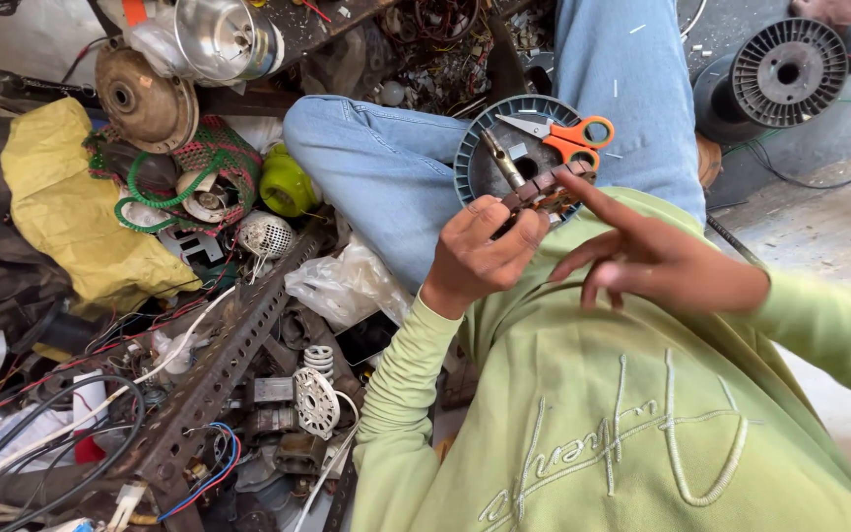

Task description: The person sits on the ground and fits copper wire coils into the slots of a laminated motor stator core held on their lap, pressing each coil into place by hand. They use scissors to trim wire ends and reach to a cluttered workbench for small parts, then hold up the assembled stator.

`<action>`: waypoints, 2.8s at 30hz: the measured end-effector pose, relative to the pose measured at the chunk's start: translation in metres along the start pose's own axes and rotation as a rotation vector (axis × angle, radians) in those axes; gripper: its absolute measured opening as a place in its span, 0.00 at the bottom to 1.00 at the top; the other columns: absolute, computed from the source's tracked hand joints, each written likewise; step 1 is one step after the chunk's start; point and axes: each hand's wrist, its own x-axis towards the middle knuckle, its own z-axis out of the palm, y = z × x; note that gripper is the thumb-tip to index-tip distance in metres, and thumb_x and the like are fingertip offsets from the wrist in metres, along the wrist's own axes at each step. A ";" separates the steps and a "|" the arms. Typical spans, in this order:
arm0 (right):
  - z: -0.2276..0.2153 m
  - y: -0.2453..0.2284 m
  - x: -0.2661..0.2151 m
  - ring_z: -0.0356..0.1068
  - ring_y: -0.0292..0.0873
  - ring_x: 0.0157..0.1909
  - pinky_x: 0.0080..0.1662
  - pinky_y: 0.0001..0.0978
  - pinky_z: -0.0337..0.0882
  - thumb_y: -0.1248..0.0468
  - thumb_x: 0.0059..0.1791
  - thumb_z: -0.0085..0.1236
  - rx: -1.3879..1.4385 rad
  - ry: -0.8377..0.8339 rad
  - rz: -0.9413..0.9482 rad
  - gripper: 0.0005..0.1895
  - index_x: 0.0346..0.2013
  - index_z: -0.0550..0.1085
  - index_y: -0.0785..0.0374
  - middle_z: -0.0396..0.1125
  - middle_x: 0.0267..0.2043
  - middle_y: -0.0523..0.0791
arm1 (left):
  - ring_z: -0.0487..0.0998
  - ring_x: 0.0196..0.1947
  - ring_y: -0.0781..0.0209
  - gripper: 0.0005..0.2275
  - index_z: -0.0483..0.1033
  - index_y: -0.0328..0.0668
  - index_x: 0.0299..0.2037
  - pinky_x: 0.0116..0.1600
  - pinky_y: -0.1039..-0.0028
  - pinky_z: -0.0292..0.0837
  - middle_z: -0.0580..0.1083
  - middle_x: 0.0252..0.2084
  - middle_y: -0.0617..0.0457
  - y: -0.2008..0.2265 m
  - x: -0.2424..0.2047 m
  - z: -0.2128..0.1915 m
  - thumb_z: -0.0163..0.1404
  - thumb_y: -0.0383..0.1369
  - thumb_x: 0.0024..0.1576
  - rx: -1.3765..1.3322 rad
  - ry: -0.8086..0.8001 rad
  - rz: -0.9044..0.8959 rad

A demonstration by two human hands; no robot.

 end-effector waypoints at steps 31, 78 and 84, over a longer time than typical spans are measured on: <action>-0.002 0.025 0.004 0.77 0.46 0.37 0.40 0.40 0.76 0.47 0.52 0.62 -1.221 0.189 0.023 0.31 0.66 0.66 0.53 0.77 0.38 0.45 | 0.70 0.38 0.55 0.09 0.81 0.33 0.43 0.46 0.66 0.75 0.70 0.40 0.55 0.003 -0.008 0.005 0.59 0.23 0.53 -0.039 -0.008 -0.020; -0.009 -0.013 -0.001 0.72 0.31 0.42 0.44 0.20 0.73 0.73 0.54 0.58 -0.794 0.728 -0.878 0.18 0.53 0.61 0.71 0.69 0.46 0.45 | 0.71 0.43 0.55 0.08 0.82 0.40 0.42 0.51 0.65 0.76 0.71 0.41 0.57 0.020 -0.030 0.020 0.60 0.24 0.53 0.048 0.051 -0.184; -0.022 0.024 0.028 0.76 0.36 0.32 0.37 0.26 0.73 0.76 0.48 0.61 -0.988 0.465 -0.442 0.12 0.46 0.80 0.67 0.77 0.35 0.48 | 0.70 0.46 0.54 0.08 0.83 0.44 0.43 0.54 0.66 0.74 0.71 0.42 0.59 0.030 -0.035 0.026 0.59 0.26 0.54 0.003 0.115 -0.316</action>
